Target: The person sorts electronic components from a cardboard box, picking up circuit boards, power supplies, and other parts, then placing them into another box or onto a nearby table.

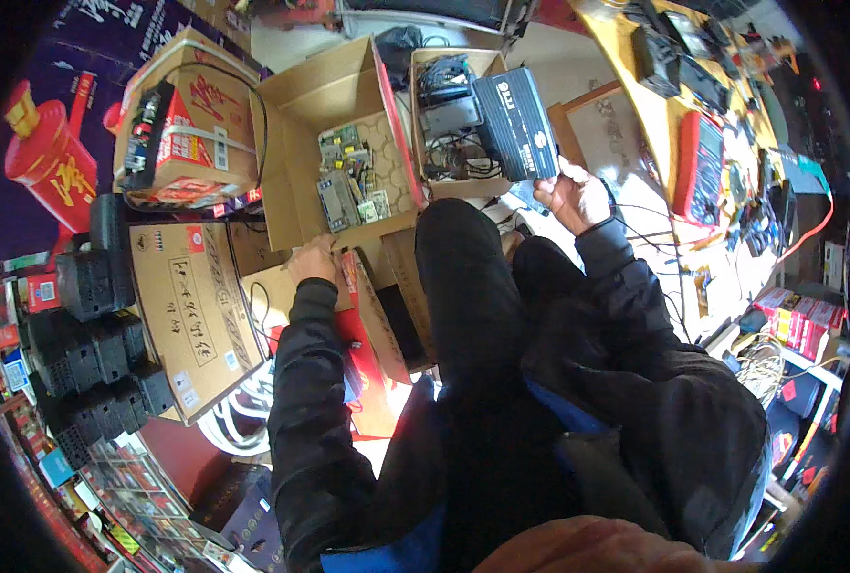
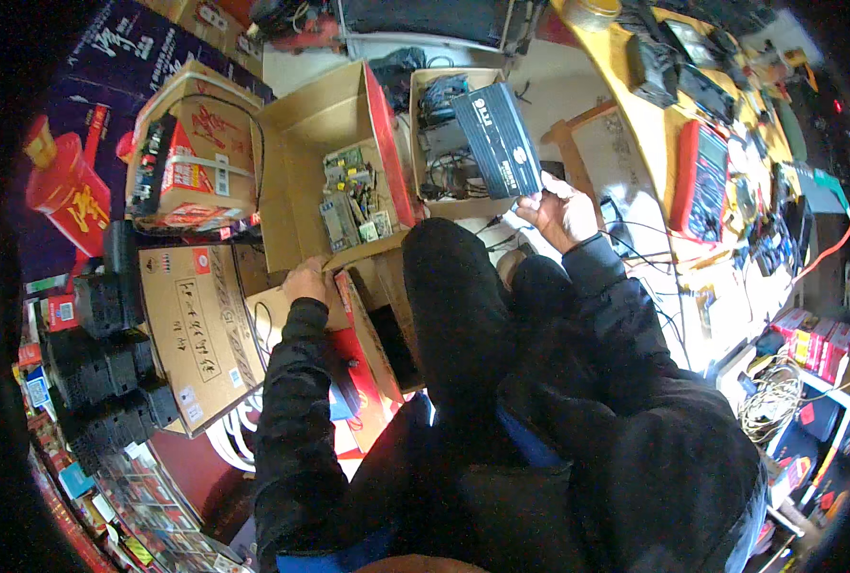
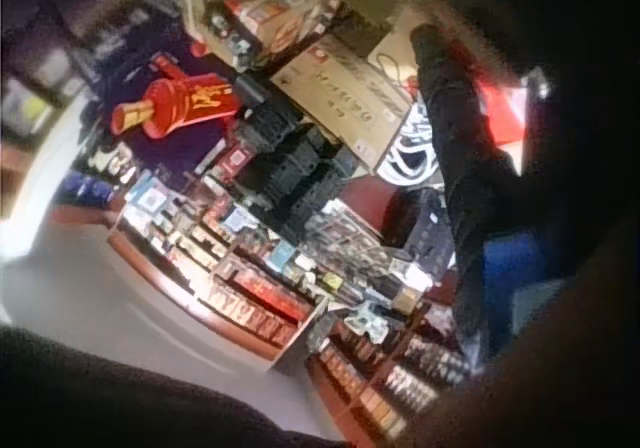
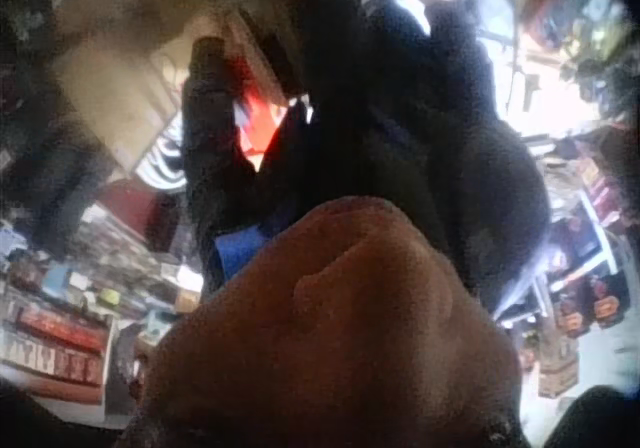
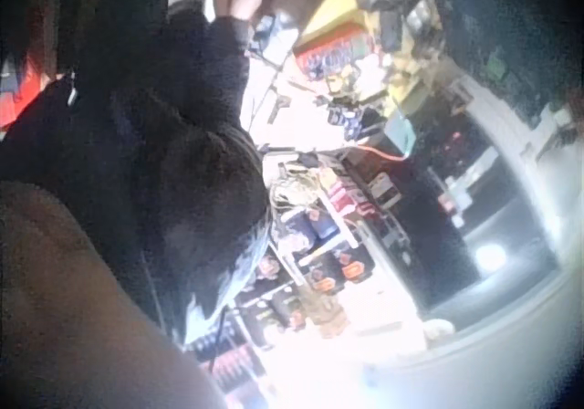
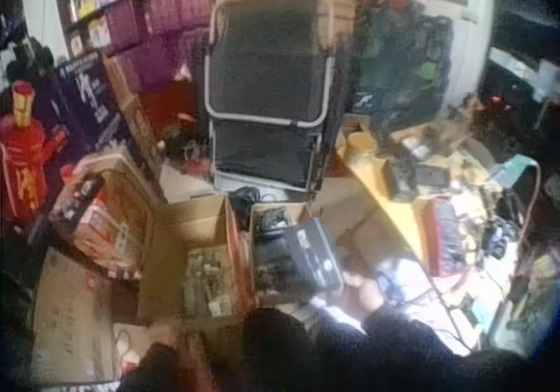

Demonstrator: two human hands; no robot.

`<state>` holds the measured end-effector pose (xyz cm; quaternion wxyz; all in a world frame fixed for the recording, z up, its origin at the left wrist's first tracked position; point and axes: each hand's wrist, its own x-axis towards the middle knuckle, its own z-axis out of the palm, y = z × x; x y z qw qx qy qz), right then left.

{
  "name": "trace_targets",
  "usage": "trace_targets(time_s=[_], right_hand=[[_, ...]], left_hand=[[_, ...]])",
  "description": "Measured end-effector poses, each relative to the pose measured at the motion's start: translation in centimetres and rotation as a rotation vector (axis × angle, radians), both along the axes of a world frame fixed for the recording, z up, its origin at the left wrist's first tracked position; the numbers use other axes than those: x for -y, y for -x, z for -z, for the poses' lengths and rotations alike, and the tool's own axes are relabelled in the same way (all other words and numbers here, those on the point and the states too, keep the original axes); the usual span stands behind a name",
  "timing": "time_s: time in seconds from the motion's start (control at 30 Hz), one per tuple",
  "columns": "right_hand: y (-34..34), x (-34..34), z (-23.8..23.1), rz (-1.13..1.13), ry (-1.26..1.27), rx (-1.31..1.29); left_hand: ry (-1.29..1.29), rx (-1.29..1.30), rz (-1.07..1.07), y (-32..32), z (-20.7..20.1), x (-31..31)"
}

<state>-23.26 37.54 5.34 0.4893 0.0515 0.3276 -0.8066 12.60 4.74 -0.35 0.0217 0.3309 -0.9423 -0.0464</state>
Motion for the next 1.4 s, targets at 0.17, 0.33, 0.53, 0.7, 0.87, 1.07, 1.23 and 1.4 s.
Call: trace_targets(time_s=[0.17,0.33,0.53,0.7,0.87,1.07,1.23,1.4], right_hand=[[-1.8,-3.3,-2.8,0.022,0.149,0.075],[-2.1,-6.8,-2.1,0.033,0.191,-0.145],[-0.1,-5.8,2.9,0.297,-0.225,-0.283],[1.3,-0.9,9.3,0.184,-0.424,-0.404],[1.5,7.0,17.5,-0.183,-0.913,-1.115],[0.8,13.0,21.6,-0.424,-1.214,-1.348],[6.0,14.5,23.3,-0.196,-1.43,-1.508],[8.5,15.6,26.6,-0.592,-1.454,-1.273]], left_hand=[[-0.058,-0.046,0.014,-1.0,0.6,-1.1],[-0.196,0.062,0.069,-1.3,0.8,-0.5],[-0.181,0.285,0.162,0.6,-0.1,-0.1],[-0.193,0.432,0.138,2.0,-0.7,-0.2],[-0.205,0.267,0.151,1.3,0.2,-0.4],[-0.222,0.257,0.068,0.6,0.3,-1.2],[-0.215,0.109,0.137,0.7,0.6,-1.2],[-0.217,0.073,0.183,0.0,1.1,-0.7]])
